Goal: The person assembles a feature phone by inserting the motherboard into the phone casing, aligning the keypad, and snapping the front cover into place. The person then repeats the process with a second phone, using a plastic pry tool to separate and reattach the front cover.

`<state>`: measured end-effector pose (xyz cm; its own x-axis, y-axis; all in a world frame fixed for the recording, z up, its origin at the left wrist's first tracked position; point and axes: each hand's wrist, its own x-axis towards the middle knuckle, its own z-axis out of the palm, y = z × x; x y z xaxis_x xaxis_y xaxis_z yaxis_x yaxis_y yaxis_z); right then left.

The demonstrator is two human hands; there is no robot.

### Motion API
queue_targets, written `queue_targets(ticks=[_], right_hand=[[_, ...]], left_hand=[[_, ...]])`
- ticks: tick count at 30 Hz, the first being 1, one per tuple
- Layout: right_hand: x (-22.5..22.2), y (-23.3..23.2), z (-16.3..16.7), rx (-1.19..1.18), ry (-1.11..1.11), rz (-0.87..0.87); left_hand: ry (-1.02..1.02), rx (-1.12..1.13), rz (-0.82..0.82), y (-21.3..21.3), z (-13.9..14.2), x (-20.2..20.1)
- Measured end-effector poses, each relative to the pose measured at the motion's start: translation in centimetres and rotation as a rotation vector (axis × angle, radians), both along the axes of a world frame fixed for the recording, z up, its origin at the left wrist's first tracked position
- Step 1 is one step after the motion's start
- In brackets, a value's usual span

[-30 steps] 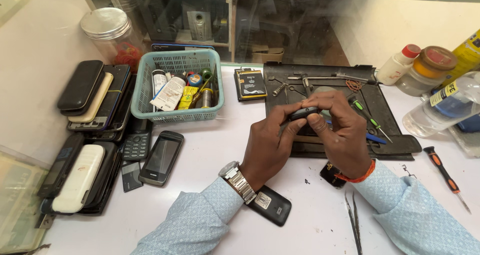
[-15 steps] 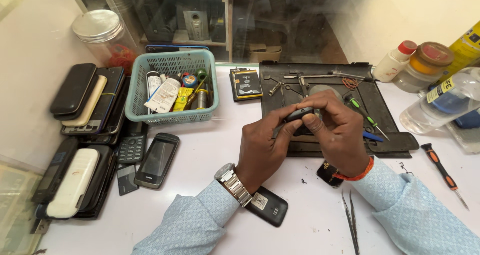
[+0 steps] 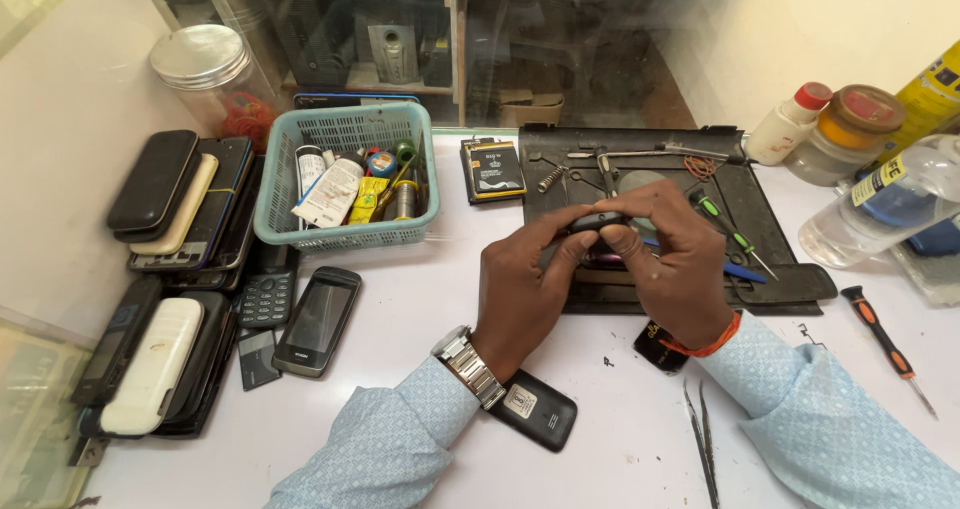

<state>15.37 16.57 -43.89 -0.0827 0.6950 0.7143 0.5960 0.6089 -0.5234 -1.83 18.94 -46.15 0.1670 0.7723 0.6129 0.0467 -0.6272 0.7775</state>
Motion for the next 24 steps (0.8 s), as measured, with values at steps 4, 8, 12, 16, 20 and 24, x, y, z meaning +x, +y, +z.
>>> queue_targets(ticks=[4,8,12,16,20,24], right_hand=[[0.1,-0.2,0.5,0.172,-0.148,-0.068],[0.4,0.0,0.8,0.198,-0.146,-0.077],[1.0,0.2,1.0,0.208,-0.111,-0.071],[1.2,0.3,1.1,0.24,-0.158,-0.076],[1.3,0.2,0.9,0.277,-0.219,-0.069],[1.7,0.1,0.9,0.252,-0.188,-0.009]], left_hand=[[-0.02,-0.016,-0.031,0.1,0.0,0.1],[-0.021,-0.177,-0.004,0.2,0.0,0.2],[-0.136,-0.245,-0.129,0.6,0.3,0.5],[-0.096,0.078,-0.087,0.5,0.6,0.3],[0.071,0.228,0.036,0.4,0.6,0.3],[0.072,0.163,-0.005,0.4,0.5,0.3]])
